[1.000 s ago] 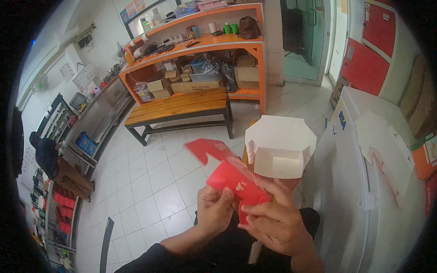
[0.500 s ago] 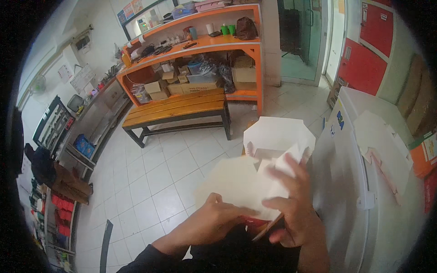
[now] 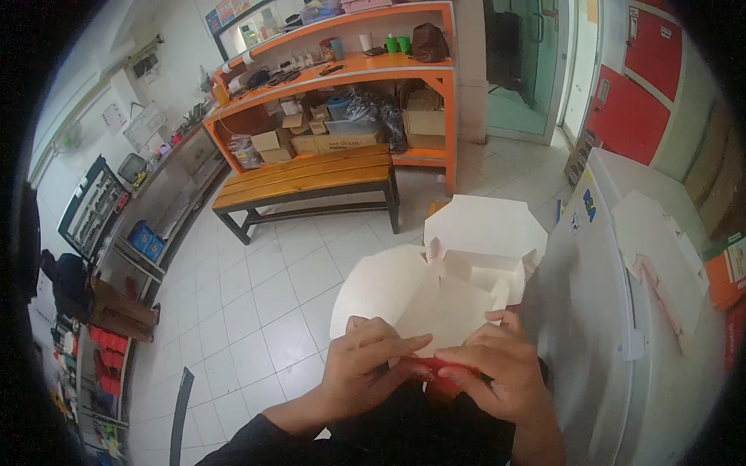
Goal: The person assembles cardboard food boxes by folding and tucking flaps on a wooden bench in a kitchen environment.
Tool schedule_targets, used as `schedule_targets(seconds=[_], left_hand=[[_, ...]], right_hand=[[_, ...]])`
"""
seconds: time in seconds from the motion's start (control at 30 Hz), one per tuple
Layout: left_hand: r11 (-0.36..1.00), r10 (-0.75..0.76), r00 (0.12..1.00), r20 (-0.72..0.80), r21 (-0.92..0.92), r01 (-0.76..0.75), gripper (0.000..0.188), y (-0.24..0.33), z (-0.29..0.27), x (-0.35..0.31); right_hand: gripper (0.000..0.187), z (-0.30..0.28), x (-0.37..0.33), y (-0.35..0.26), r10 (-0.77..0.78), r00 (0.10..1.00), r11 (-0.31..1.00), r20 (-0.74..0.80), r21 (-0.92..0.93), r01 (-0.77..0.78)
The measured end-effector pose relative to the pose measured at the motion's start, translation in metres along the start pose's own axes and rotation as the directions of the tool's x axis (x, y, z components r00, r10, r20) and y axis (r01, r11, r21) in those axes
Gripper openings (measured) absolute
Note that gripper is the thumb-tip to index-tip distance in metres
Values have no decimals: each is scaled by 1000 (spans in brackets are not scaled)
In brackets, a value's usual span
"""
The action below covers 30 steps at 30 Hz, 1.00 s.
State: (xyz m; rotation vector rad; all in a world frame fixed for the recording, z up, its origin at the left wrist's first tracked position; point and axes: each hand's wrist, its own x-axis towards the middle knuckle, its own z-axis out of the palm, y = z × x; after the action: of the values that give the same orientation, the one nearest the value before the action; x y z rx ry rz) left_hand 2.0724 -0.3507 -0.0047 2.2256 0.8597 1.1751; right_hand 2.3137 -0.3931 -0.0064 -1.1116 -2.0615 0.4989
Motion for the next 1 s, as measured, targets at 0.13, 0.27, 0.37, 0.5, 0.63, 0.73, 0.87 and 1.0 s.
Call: schedule_targets(seconds=[0.13, 0.27, 0.37, 0.5, 0.63, 0.73, 0.87, 1.0], left_hand=[[985, 128, 990, -54, 120, -121, 34, -10, 7, -1], [896, 416, 909, 38, 153, -417, 28, -17, 11, -28], [863, 497, 858, 127, 24, -504, 24, -31, 22, -43], [994, -77, 883, 463, -28, 102, 67, -32, -4, -21], [-63, -306, 839, 450, -889, 454, 75, -33, -12, -37], [-45, -525, 813, 252, -962, 269, 54, -29, -1, -40], [655, -308, 946, -101, -744, 134, 37, -23, 18, -49], [327, -464, 884, 58, -916, 232, 41, -35, 17, -42]], right_hand=[[30, -4, 10, -6, -207, 974, 963, -96, -197, 185], [52, -13, 15, 5, 49, 887, 992, -458, 123, 9], [69, -15, 13, 20, 426, 683, 848, -594, 525, -73], [57, -1, -12, 11, 40, 922, 917, -386, 381, 120], [48, 25, 3, -22, -372, 919, 911, -127, 138, 388], [43, 51, 8, -29, -314, 914, 905, -259, 209, 370], [49, 63, 24, -24, -238, 911, 965, -336, 21, 260], [48, 47, 25, -8, -293, 939, 956, -182, -53, 288]])
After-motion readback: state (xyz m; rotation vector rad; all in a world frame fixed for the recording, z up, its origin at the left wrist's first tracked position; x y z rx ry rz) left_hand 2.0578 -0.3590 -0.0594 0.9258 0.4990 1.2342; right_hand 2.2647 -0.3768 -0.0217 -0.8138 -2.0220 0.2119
